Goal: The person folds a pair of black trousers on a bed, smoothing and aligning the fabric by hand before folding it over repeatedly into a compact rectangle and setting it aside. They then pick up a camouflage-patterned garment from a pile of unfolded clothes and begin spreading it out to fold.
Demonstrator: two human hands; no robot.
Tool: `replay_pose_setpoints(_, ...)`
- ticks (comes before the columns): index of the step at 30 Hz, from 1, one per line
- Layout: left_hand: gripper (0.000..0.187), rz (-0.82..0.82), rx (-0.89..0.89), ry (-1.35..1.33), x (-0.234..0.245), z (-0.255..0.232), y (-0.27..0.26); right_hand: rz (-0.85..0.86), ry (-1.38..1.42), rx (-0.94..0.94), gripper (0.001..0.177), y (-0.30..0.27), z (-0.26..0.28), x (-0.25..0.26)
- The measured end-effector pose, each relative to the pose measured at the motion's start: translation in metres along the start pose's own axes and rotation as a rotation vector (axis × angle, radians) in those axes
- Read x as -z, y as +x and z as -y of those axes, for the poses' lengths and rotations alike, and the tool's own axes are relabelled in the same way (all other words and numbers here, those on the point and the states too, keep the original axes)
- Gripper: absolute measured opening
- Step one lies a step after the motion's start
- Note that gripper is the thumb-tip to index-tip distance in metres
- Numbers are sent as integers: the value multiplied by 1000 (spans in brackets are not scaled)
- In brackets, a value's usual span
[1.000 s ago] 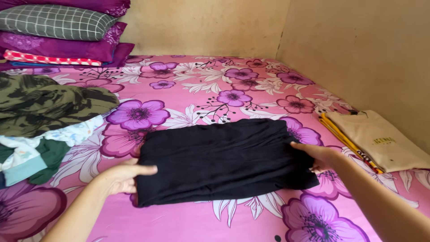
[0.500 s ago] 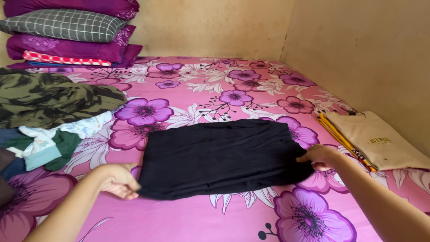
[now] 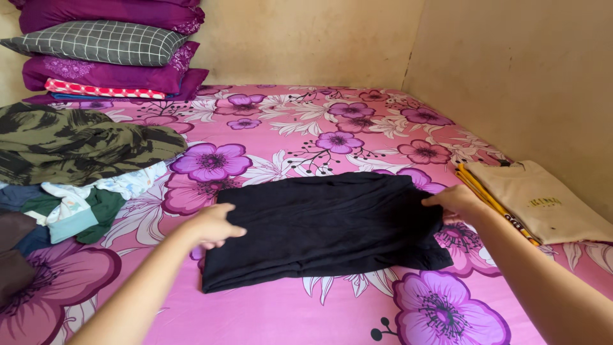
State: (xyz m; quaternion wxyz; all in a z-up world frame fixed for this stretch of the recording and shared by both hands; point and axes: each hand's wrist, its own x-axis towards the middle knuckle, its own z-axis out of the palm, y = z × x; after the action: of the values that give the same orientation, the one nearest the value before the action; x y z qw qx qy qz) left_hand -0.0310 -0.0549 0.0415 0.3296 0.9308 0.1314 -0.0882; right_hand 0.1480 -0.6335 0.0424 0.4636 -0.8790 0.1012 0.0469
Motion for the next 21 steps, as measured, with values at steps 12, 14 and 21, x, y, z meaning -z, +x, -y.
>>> replay_pose_setpoints(12, 61, -72, -505, 344, -79, -56, -54, -23, -310, -109, 53, -26, 8, -6)
replay_pose_setpoints(14, 61, -80, -498, 358, -79, -63, -68, 21, -497, -94, 56, -27, 2, -5)
replay_pose_setpoints(21, 44, -195, -650, 225, -95, -94, -60, 250, -54, -125, 32, -20, -15, 8)
